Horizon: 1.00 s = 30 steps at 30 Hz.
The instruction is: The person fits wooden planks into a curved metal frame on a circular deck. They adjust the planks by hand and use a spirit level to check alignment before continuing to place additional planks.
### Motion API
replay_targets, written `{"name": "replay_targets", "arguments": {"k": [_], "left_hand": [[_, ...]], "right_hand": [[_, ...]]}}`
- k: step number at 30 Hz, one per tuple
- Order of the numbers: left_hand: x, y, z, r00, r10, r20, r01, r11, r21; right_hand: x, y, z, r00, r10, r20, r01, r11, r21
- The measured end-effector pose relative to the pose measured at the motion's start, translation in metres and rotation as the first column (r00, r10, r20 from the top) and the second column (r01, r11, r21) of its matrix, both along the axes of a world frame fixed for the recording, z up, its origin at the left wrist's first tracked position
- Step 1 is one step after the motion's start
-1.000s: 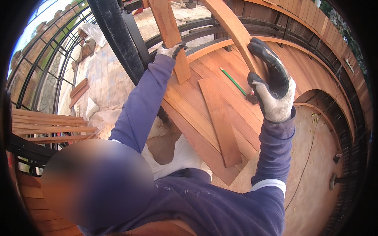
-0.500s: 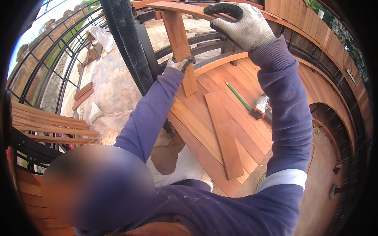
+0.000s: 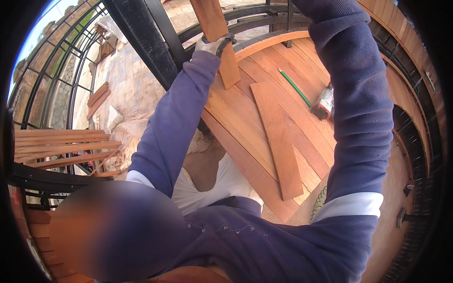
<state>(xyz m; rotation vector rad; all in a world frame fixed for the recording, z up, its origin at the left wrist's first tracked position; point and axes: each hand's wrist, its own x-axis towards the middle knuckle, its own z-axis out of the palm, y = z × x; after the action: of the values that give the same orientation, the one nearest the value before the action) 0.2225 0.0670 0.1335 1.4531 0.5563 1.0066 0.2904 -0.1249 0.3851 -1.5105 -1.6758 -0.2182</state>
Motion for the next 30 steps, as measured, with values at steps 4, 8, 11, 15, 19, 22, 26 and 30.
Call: {"name": "replay_targets", "arguments": {"k": [4, 8, 11, 15, 19, 22, 26, 30], "left_hand": [[-0.004, -0.005, -0.001, 0.992, -0.071, 0.1, 0.077, 0.996, -0.049], [-0.007, -0.008, 0.001, 0.99, -0.042, 0.137, 0.055, 0.995, -0.088], [-0.002, -0.018, 0.008, 0.995, -0.04, 0.088, 0.049, 0.994, -0.102], [-0.01, -0.005, 0.003, 0.992, -0.021, 0.128, 0.038, 0.99, -0.136], [-0.002, -0.007, 0.004, 0.998, -0.013, 0.062, 0.022, 0.989, -0.143], [-0.007, -0.003, -0.002, 0.995, 0.015, 0.094, -0.004, 0.994, -0.113], [0.001, -0.008, 0.0, 0.989, -0.035, 0.146, 0.055, 0.989, -0.135], [-0.005, -0.007, -0.002, 0.989, -0.059, 0.135, 0.073, 0.992, -0.101]], "right_hand": [[-0.009, -0.015, 0.018, 1.0, 0.013, -0.026, -0.015, 0.998, -0.058], [-0.01, -0.005, 0.01, 0.998, -0.012, 0.064, 0.008, 0.998, 0.062], [-0.011, -0.017, 0.014, 0.994, -0.107, 0.035, 0.108, 0.994, -0.024], [-0.019, -0.011, 0.018, 0.998, -0.054, 0.022, 0.055, 0.998, -0.015], [-0.023, -0.02, 0.031, 0.993, -0.087, 0.077, 0.094, 0.991, -0.094], [-0.012, -0.01, 0.029, 0.994, -0.008, 0.11, 0.021, 0.993, -0.115], [0.016, -0.014, -0.001, 0.808, -0.242, 0.537, 0.233, 0.969, 0.086], [0.007, -0.024, -0.003, 0.792, -0.343, 0.506, 0.319, 0.938, 0.136]]}}
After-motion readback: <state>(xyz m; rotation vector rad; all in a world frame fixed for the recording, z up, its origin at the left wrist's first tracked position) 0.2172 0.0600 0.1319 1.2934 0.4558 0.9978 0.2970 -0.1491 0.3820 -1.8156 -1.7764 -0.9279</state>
